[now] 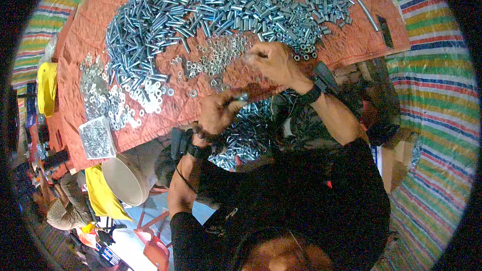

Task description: The person is assembling bolts by threading washers and nuts onto them.

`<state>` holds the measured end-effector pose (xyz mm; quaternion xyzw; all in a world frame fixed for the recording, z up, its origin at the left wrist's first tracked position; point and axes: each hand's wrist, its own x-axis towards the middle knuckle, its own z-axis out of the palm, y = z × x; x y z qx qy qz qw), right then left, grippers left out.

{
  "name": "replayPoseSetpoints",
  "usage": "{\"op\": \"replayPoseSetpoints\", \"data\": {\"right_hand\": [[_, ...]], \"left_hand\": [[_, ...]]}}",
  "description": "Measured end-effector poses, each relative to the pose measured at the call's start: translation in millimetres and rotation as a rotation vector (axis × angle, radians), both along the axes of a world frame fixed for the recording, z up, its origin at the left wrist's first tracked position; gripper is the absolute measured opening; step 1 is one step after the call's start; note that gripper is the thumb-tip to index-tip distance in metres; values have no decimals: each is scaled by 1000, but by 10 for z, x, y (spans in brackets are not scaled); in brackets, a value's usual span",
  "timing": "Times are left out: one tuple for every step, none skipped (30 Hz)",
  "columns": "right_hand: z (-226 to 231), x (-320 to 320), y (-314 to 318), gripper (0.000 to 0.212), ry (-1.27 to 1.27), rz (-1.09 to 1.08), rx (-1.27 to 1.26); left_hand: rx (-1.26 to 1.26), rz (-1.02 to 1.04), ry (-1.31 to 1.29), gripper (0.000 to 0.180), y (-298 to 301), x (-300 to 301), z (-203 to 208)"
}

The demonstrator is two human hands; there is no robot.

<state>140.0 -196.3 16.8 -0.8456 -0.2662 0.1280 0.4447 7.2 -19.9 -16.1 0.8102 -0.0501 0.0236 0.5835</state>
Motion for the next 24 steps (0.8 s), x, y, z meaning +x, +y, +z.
{"op": "replayPoseSetpoints", "data": {"right_hand": [[-5, 49, -25, 17, 83, -19, -55], [-34, 60, -18, 17, 86, -19, -61], [-79, 58, 7, 16, 66, 5, -31], [-116, 47, 45, 15, 46, 30, -1], [-124, 0, 81, 14, 62, 74, 22], [-176, -28, 116, 14, 64, 78, 19], [-187, -69, 191, 14, -3, 157, 7], [-187, -103, 261, 15, -70, 236, -5], [-147, -147, 267, 17, 86, 255, -65], [-184, -170, 301, 17, 86, 259, -64], [-259, -193, 328, 17, 9, 291, -78], [-309, -215, 356, 18, -68, 323, -91], [-317, -250, 381, 17, -129, 314, -101], [-358, -269, 399, 17, -130, 318, -100], [-418, -285, 412, 17, -185, 329, -88], [-457, -283, 412, 16, -240, 337, -78], [-449, -282, 424, 15, -200, 348, -85], [-439, -282, 433, 15, -202, 352, -83], [-395, -292, 450, 15, -162, 357, -52], [-371, -291, 461, 15, -122, 361, -22], [-388, -276, 462, 15, -125, 362, -19], [-408, -246, 450, 14, -156, 351, -29], [-423, -221, 435, 14, -186, 339, -38], [-442, -213, 418, 14, -191, 331, -38]], "left_hand": [[68, -71, 81, 20, -6, -37, -15], [62, -70, 84, 20, -28, -51, -32], [31, -126, 99, 21, -58, -64, -47], [2, -180, 113, 21, -71, -79, -67], [141, -236, 76, 21, -58, -79, -91], [138, -232, 78, 21, -44, -98, -104], [200, -285, 148, 23, -25, -105, -92], [262, -337, 218, 25, -1, -114, -82], [260, -335, 220, 25, 30, -130, -74], [202, -306, 208, 24, 71, -147, -52], [144, -276, 195, 23, 110, -161, -40], [146, -270, 196, 23, 146, -158, -51], [129, -190, 166, 22, 179, -132, -52], [113, -109, 135, 21, 213, -116, -44], [177, -52, 169, 20, 253, -123, -24], [177, -49, 168, 20, 284, -85, 81], [181, -11, 253, 21, 323, -53, 206], [184, 26, 339, 21, 358, -32, 265], [203, 70, 225, 23, 396, -53, 215], [206, 71, 223, 23, 414, -70, 174], [238, 150, 179, 24, 425, -83, 140], [267, 223, 130, 24, 431, -62, 134], [295, 254, 156, 24, 441, -17, 136], [297, 247, 149, 24, 465, 22, 134]]}}
